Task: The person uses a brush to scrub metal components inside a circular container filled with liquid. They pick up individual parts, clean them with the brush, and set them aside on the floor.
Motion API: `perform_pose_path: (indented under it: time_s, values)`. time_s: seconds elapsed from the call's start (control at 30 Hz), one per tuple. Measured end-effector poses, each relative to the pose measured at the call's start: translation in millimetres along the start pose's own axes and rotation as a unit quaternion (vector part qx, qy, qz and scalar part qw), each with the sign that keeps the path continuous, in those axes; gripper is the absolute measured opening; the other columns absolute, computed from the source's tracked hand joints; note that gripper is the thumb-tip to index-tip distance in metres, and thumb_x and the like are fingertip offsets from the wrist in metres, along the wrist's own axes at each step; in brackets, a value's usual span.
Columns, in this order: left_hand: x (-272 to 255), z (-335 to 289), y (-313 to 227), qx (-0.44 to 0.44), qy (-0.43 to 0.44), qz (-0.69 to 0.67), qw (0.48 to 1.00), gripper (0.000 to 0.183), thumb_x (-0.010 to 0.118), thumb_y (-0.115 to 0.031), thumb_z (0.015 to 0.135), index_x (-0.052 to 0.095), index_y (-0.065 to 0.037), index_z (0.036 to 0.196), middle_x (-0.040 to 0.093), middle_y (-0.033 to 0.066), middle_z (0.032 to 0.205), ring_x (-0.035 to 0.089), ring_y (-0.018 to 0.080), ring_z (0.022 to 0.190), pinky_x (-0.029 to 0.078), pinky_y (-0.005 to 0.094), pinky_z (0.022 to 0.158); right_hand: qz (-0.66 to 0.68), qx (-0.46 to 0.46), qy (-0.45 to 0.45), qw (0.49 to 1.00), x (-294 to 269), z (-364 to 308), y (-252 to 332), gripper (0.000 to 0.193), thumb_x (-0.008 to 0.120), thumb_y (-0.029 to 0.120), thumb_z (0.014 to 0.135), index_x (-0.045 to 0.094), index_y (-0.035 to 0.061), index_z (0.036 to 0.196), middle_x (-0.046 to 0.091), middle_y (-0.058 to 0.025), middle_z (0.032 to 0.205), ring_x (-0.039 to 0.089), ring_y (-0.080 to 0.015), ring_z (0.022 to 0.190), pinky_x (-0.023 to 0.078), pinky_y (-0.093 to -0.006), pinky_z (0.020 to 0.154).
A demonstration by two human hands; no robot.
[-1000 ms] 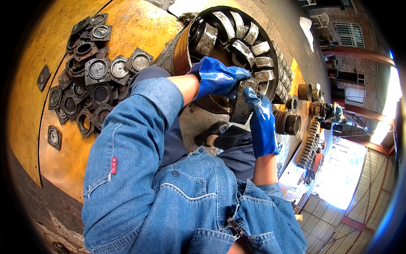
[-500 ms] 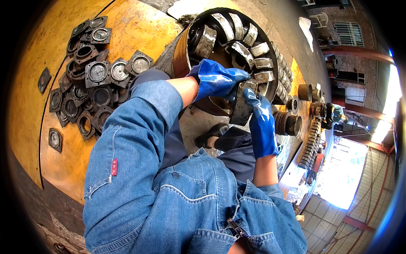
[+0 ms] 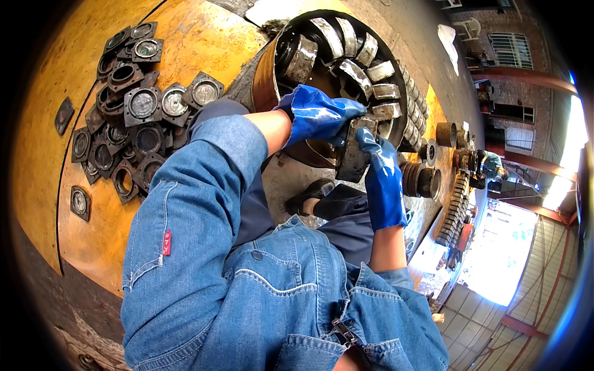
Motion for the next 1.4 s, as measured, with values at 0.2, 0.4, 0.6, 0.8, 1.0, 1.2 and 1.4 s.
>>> perform_pose_path:
  time_s: [0.2, 0.4, 0.6, 0.8, 1.0, 1.2, 1.4]
  values:
    - [-0.9, 5.4, 4.0, 0.000, 0.020, -0.019, 1.000, 0.029, 0.050, -0.040, 0.111, 0.070, -0.018, 0.110, 0.073, -0.0009, 0.093, 0.067, 0.0107, 0.075, 0.057, 0.0302, 0.068, -0.019, -0.100, 0.025, 0.994, 4.8, -0.2, 10.7, 0.063, 0.071, 0.049, 0.102, 0.064, -0.0048, 0.134, 0.069, -0.0109, 0.114, 0.059, -0.0201, 0.106, 0.046, -0.0302, 0.099]
    - [2.0, 5.5, 6.8, -0.010, 0.015, -0.061, 0.998, 0.029, 0.049, -0.036, 0.111, 0.070, -0.017, 0.109, 0.074, -0.0002, 0.093, 0.068, 0.0113, 0.074, 0.058, 0.0301, 0.067, 0.033, 0.018, 0.055, 0.998, 10.4, -3.0, 16.4, 0.070, 0.074, 0.052, 0.099, 0.063, -0.0054, 0.137, 0.069, -0.0112, 0.118, 0.058, -0.0210, 0.111, 0.044, -0.0301, 0.102]
    - [7.6, 9.1, 4.4, -0.010, 0.022, -0.033, 0.999, 0.029, 0.048, -0.035, 0.111, 0.070, -0.016, 0.109, 0.074, 0.0001, 0.091, 0.068, 0.0110, 0.073, 0.058, 0.0296, 0.066, 0.026, 0.035, 0.041, 0.998, 4.1, -3.2, 9.0, 0.079, 0.075, 0.057, 0.097, 0.060, -0.0047, 0.144, 0.067, -0.0137, 0.128, 0.057, -0.0226, 0.119, 0.042, -0.0327, 0.108]
    - [1.9, 16.1, 3.1, 0.035, 0.035, 0.041, 0.998, 0.029, 0.049, -0.035, 0.111, 0.070, -0.017, 0.105, 0.071, -0.0014, 0.086, 0.065, 0.0103, 0.067, 0.055, 0.0290, 0.061, 0.021, 0.017, 0.007, 1.000, 3.2, 1.4, 4.1, 0.071, 0.073, 0.056, 0.098, 0.064, -0.0036, 0.136, 0.068, -0.0105, 0.117, 0.057, -0.0205, 0.109, 0.044, -0.0325, 0.100]
    - [5.0, 5.1, -4.8, 0.037, 0.021, 0.027, 0.999, 0.030, 0.049, -0.038, 0.110, 0.070, -0.018, 0.104, 0.071, -0.0018, 0.084, 0.063, 0.0105, 0.064, 0.053, 0.0284, 0.060, 0.034, 0.010, 0.025, 0.999, 8.2, 6.3, 0.4, 0.065, 0.071, 0.055, 0.099, 0.065, -0.0033, 0.126, 0.065, -0.0095, 0.106, 0.055, -0.0205, 0.099, 0.045, -0.0335, 0.091]
    - [3.6, 5.5, -9.7, 0.079, 0.036, 0.105, 0.991, 0.030, 0.051, -0.040, 0.110, 0.071, -0.018, 0.105, 0.070, -0.0021, 0.084, 0.062, 0.0103, 0.064, 0.051, 0.0280, 0.059, 0.036, -0.008, 0.035, 0.999, 7.7, 16.9, -14.0, 0.060, 0.069, 0.054, 0.100, 0.066, -0.0030, 0.116, 0.063, -0.0084, 0.095, 0.053, -0.0205, 0.088, 0.045, -0.0345, 0.081]
    - [-4.9, 12.8, -3.4, 0.109, 0.044, 0.159, 0.980, 0.021, 0.062, -0.016, 0.103, 0.070, -0.012, 0.122, 0.072, 0.0041, 0.103, 0.068, 0.0137, 0.082, 0.058, 0.0290, 0.072, 0.033, -0.009, -0.004, 0.999, 6.6, -4.9, 18.3, 0.060, 0.070, 0.054, 0.099, 0.066, -0.0035, 0.113, 0.063, -0.0067, 0.094, 0.053, -0.0192, 0.087, 0.045, -0.0335, 0.079]
Point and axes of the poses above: each hand's wrist, its own z-axis towards the middle knuckle, its own x-axis out of the palm, y = z × x, the point moved 10 cm from there along z, towards the middle knuckle
